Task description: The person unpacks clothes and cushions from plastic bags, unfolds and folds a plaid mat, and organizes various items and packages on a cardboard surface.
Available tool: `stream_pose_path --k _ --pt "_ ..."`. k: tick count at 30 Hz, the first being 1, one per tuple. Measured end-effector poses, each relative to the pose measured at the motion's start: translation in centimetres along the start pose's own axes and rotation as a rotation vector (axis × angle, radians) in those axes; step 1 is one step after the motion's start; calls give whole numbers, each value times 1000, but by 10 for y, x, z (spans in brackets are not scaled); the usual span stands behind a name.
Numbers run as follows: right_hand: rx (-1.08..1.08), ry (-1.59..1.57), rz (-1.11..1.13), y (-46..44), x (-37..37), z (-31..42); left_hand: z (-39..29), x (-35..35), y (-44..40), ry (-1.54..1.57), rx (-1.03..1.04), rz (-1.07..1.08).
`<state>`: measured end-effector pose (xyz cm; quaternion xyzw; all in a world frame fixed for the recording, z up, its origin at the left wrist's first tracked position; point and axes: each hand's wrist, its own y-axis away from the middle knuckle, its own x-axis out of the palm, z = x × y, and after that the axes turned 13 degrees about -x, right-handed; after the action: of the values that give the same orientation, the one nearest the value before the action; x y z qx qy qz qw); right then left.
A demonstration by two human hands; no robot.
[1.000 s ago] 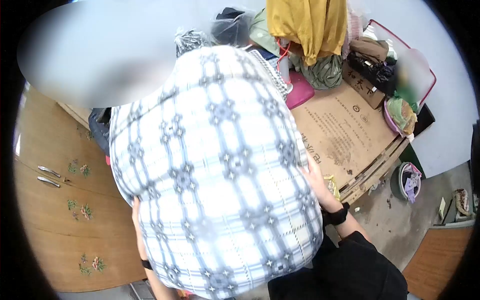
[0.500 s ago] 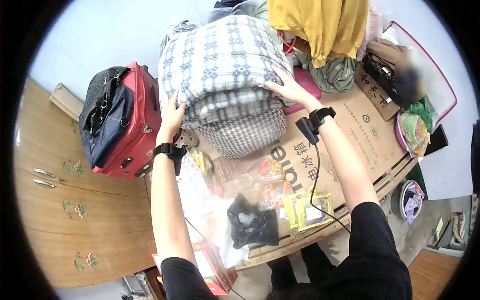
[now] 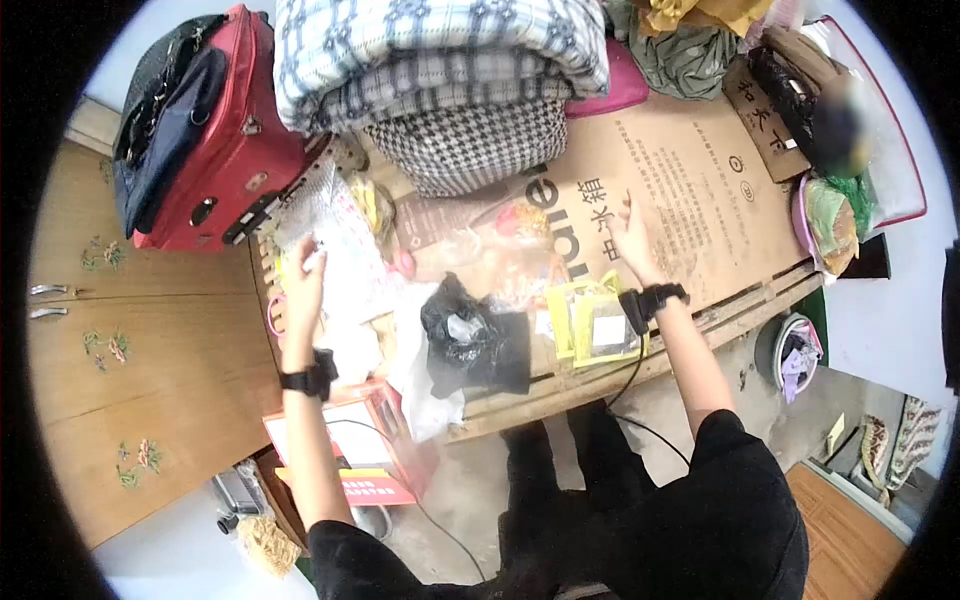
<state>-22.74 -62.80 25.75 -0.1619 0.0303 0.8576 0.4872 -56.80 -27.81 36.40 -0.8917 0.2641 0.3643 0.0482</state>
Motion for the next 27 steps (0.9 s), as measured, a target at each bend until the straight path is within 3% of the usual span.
stream_pose_path --k 1,2,3,7,8,10,12,16,18,19,20,22,23,24,25,26,27 --pt "-108 85 16 37 6 -55 26 25 42 -3 -78 65" --pt "-201 249 90 74 6 -96 60 54 80 -201 -96 9" --pt "-133 370 194 111 7 -118 79 86 112 -63 -162 105" --pt "-10 787 499 215 24 -184 162 205 221 -284 -178 237" --pt "16 799 520 229 28 -195 176 224 239 -283 -237 306" --pt "100 655 645 247 43 -215 200 252 267 -400 -135 292" --pt "215 592 662 253 57 -213 199 256 274 -363 -142 272" --pt "175 606 457 248 58 -210 185 258 267 -217 -231 144" --pt "71 600 395 243 46 -223 146 262 266 -213 -281 69" --pt "212 448 315 228 39 -205 125 266 265 -208 -248 42" --pt "214 439 321 215 32 -201 109 276 265 -200 -214 10" --pt "-195 649 178 191 13 -201 98 316 273 0 -192 246" --pt "-200 643 184 174 7 -199 86 337 277 127 -318 428" --pt "-326 664 306 150 2 -199 84 366 276 155 -289 452" --pt "-453 682 433 128 -3 -202 71 385 267 113 -298 360" --pt "-448 680 444 113 -7 -205 61 403 261 63 -313 286" --pt "-414 587 606 104 -10 -208 56 420 251 95 -401 255"
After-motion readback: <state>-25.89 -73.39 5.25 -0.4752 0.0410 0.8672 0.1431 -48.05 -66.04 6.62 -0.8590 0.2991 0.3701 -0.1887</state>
